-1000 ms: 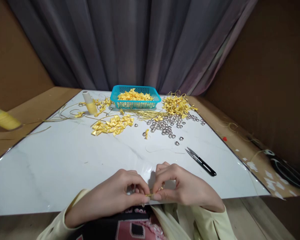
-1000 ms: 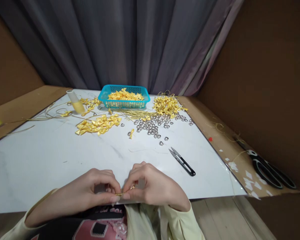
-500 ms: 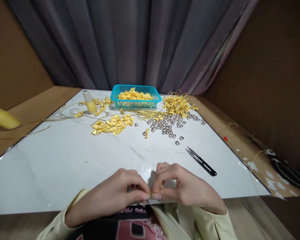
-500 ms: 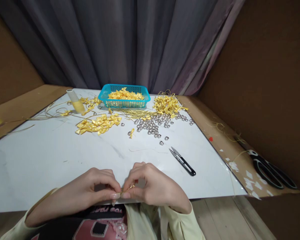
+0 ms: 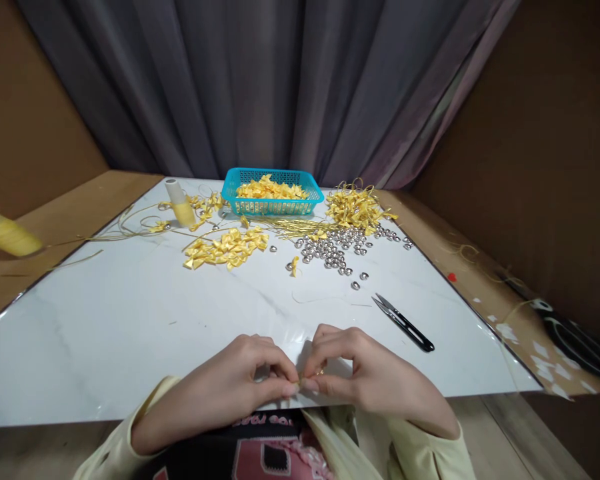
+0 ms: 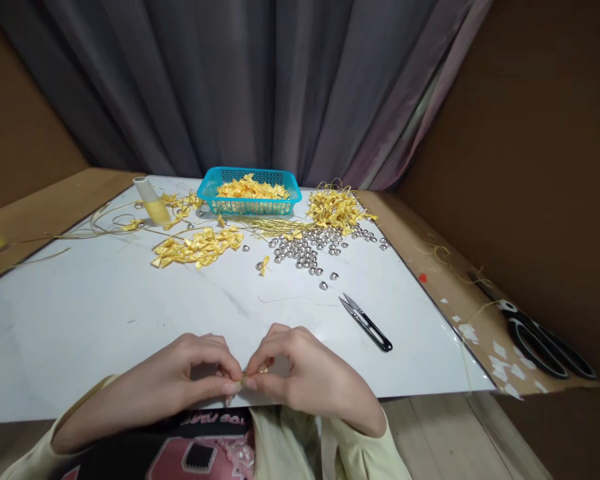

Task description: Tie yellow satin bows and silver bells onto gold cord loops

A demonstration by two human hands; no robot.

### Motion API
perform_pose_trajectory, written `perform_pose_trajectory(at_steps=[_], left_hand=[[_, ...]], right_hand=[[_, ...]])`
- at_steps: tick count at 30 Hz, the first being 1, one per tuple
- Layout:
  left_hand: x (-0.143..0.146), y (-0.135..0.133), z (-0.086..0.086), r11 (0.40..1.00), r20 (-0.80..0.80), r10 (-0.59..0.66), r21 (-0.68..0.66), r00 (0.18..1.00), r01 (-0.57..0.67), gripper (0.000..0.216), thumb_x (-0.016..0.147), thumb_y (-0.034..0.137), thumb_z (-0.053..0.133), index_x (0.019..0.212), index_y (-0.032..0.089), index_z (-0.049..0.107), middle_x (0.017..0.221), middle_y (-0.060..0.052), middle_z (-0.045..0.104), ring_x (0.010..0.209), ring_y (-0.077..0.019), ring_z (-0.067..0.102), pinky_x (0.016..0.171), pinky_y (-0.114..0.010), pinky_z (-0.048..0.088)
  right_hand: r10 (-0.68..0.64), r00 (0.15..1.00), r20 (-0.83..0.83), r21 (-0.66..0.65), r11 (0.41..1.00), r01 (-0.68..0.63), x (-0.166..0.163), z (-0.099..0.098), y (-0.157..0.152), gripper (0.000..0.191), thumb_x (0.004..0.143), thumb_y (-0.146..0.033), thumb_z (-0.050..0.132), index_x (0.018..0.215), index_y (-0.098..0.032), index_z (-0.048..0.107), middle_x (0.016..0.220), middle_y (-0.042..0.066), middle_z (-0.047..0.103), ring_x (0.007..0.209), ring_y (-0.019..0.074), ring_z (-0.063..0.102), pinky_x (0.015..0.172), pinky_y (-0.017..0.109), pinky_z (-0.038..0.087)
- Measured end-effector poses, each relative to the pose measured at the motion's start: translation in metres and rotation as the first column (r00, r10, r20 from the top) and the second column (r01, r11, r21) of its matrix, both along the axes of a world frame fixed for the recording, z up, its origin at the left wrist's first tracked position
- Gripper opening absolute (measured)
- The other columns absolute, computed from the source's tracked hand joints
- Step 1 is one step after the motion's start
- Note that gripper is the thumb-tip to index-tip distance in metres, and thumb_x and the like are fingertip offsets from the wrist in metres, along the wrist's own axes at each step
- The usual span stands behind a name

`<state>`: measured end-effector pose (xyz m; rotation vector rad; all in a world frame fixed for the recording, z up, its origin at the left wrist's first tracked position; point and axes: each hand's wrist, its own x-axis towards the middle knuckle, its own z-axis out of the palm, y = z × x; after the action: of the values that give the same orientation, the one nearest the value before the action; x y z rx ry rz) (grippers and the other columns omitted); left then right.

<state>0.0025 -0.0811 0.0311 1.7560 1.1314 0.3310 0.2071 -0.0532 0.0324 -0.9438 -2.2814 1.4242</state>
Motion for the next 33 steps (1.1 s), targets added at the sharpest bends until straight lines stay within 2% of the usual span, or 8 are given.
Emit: perform_pose_trajectory(at_steps=[16, 21, 24, 28, 31, 33], left_hand=[[0.0001, -0.0014, -0.0036, 0.998, 0.026, 0.062, 0.018, 0.998, -0.063, 0.01, 0.078, 0.025, 0.063, 0.079, 0.018, 0.071, 0.08, 0.001, 0.067, 0.075, -0.0135, 0.057, 0.071, -0.021, 0.04], [0.0001, -0.0004, -0.0049, 0.998, 0.054, 0.068, 0.007, 0.996, -0.068, 0.011, 0.08, 0.022, 0.061, 0.078, 0.017, 0.071, 0.076, 0.001, 0.067, 0.068, -0.0116, 0.056, 0.066, -0.02, 0.04], [-0.0005, 0.0003, -0.007, 0.997, 0.113, 0.06, 0.05, 0.992, -0.066, 0.009, 0.079, 0.02, 0.063, 0.076, 0.017, 0.071, 0.079, -0.001, 0.067, 0.076, -0.0135, 0.058, 0.073, -0.021, 0.041], [-0.0016, 0.0005, -0.0097, 0.99, 0.185, 0.054, 0.116, 0.981, -0.076, 0.007, 0.078, 0.02, 0.065, 0.073, 0.018, 0.07, 0.099, -0.002, 0.066, 0.096, -0.0167, 0.057, 0.088, -0.024, 0.039], [-0.0018, 0.0, -0.0099, 0.994, 0.177, 0.064, 0.079, 0.982, -0.078, 0.008, 0.08, 0.02, 0.063, 0.076, 0.018, 0.07, 0.099, -0.001, 0.069, 0.094, -0.0159, 0.06, 0.088, -0.024, 0.039], [-0.0018, -0.0002, -0.0098, 0.997, 0.154, 0.06, 0.045, 0.986, -0.068, 0.011, 0.082, 0.021, 0.06, 0.079, 0.017, 0.069, 0.092, -0.001, 0.071, 0.086, -0.0149, 0.062, 0.081, -0.022, 0.042]], right_hand=[[-0.04, 0.999, -0.02, -0.026, 0.999, 0.04, -0.0027, 0.0002, 0.0013, 0.008, 0.078, -0.015, 0.067, 0.078, -0.018, 0.074, 0.073, 0.004, 0.066, 0.076, 0.0152, 0.059, 0.071, 0.026, 0.046], [-0.033, 0.999, -0.01, 0.008, 0.999, 0.033, -0.002, 0.0001, 0.0006, 0.009, 0.077, -0.013, 0.067, 0.08, -0.018, 0.074, 0.074, 0.004, 0.067, 0.076, 0.0154, 0.059, 0.071, 0.027, 0.046], [-0.03, 1.0, 0.004, 0.027, 0.999, 0.03, -0.0019, 0.0, -0.0008, 0.011, 0.076, -0.011, 0.066, 0.08, -0.017, 0.074, 0.076, 0.004, 0.067, 0.076, 0.0155, 0.059, 0.072, 0.028, 0.046], [-0.04, 0.999, 0.005, 0.038, 0.999, 0.04, -0.0018, -0.0006, -0.0019, 0.012, 0.075, -0.01, 0.065, 0.08, -0.017, 0.074, 0.076, 0.004, 0.068, 0.076, 0.0153, 0.06, 0.071, 0.027, 0.046], [-0.047, 0.999, -0.009, 0.048, 0.998, 0.048, -0.0019, -0.0002, -0.0017, 0.015, 0.075, -0.008, 0.064, 0.08, -0.018, 0.074, 0.075, 0.003, 0.069, 0.075, 0.0148, 0.06, 0.07, 0.026, 0.046], [-0.049, 0.999, -0.003, 0.053, 0.997, 0.049, -0.0024, 0.0007, -0.0014, 0.016, 0.074, -0.007, 0.063, 0.08, -0.018, 0.074, 0.074, 0.003, 0.069, 0.073, 0.0146, 0.061, 0.069, 0.025, 0.046]])
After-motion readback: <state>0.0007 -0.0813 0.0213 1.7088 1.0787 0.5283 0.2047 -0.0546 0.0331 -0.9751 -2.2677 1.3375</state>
